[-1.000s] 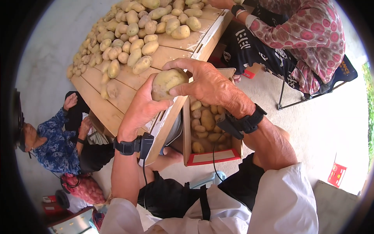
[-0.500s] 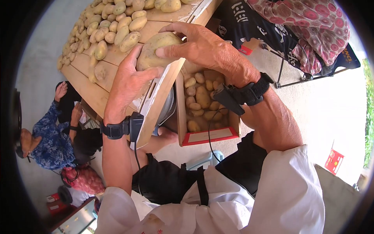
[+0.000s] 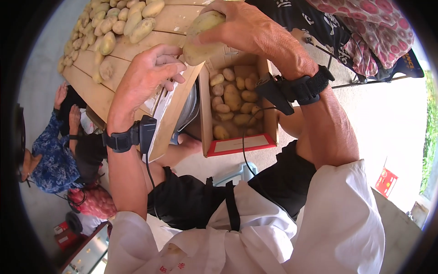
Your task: Sort potatoes from a large pile on a table into boxes, inspecting each for quality.
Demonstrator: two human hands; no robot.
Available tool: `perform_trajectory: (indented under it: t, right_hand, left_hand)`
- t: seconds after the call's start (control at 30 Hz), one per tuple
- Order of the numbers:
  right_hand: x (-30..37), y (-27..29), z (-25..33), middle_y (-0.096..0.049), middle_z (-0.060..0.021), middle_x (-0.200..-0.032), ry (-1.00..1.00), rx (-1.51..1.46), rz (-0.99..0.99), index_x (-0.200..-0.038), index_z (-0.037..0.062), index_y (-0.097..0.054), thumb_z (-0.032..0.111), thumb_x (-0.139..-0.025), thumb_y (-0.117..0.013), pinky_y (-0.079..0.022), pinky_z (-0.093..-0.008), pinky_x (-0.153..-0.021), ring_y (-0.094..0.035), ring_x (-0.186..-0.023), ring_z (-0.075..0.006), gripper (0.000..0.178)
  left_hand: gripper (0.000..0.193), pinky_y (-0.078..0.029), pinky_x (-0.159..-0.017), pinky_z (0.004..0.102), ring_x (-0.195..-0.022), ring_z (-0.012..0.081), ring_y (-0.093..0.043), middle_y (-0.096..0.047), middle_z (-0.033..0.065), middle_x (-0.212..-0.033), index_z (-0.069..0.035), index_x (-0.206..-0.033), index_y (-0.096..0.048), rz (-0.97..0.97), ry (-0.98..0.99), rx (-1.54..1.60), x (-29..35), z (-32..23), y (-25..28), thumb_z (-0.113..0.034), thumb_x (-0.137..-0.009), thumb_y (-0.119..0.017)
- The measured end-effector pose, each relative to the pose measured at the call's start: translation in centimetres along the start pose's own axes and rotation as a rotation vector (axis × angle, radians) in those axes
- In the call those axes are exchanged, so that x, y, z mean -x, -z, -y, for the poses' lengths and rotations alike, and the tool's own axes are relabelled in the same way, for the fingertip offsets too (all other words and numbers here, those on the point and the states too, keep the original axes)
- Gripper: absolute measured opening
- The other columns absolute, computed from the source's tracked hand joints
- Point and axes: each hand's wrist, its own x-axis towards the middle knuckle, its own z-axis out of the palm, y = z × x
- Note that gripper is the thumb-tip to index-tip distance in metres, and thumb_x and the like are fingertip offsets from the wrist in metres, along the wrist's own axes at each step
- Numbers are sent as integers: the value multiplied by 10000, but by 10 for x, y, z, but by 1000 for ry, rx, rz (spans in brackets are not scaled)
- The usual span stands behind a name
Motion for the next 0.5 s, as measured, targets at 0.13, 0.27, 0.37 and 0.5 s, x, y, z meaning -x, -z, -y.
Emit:
perform_trajectory:
  t: [0.13, 0.27, 0.37, 0.5]
  right_hand:
    - [5, -2, -15, -749, -143, -1078, -12, 284, 19, -1301, 41, -668, 330, -798, -816, -569, -383, -872, -727, -979, -258, 599]
    - [7, -9, -18, -741, -172, -1120, -69, 343, 61, -1286, 64, -675, 301, -785, -806, -554, -404, -936, -723, -1027, -325, 570]
    - [9, -17, -24, -756, -201, -1063, 17, 470, 97, -1277, 94, -700, 328, -752, -786, -565, -430, -925, -726, -1014, -377, 581]
    - [17, -25, -17, -736, -207, -1114, -55, 558, 272, -1297, 89, -670, 296, -736, -795, -555, -438, -931, -705, -1048, -388, 610]
  left_hand:
    - [391, -523, -627, 274, -776, 149, -708, -734, 118, -961, 82, -1264, -634, -91, -18, 18, -1, -4, 7, -147, -948, -662]
    - [363, -495, -640, 261, -806, 143, -702, -730, 121, -999, 52, -1262, -658, -191, -92, 65, 0, -3, 14, -174, -979, -627]
    - [371, -479, -670, 255, -838, 142, -699, -725, 113, -1026, 18, -1289, -667, -203, -94, 53, 0, 1, 17, -216, -1005, -619]
    - [356, -474, -677, 252, -842, 137, -697, -725, 91, -1020, 7, -1284, -674, -216, -110, 36, -1, 0, 18, -215, -1013, -612]
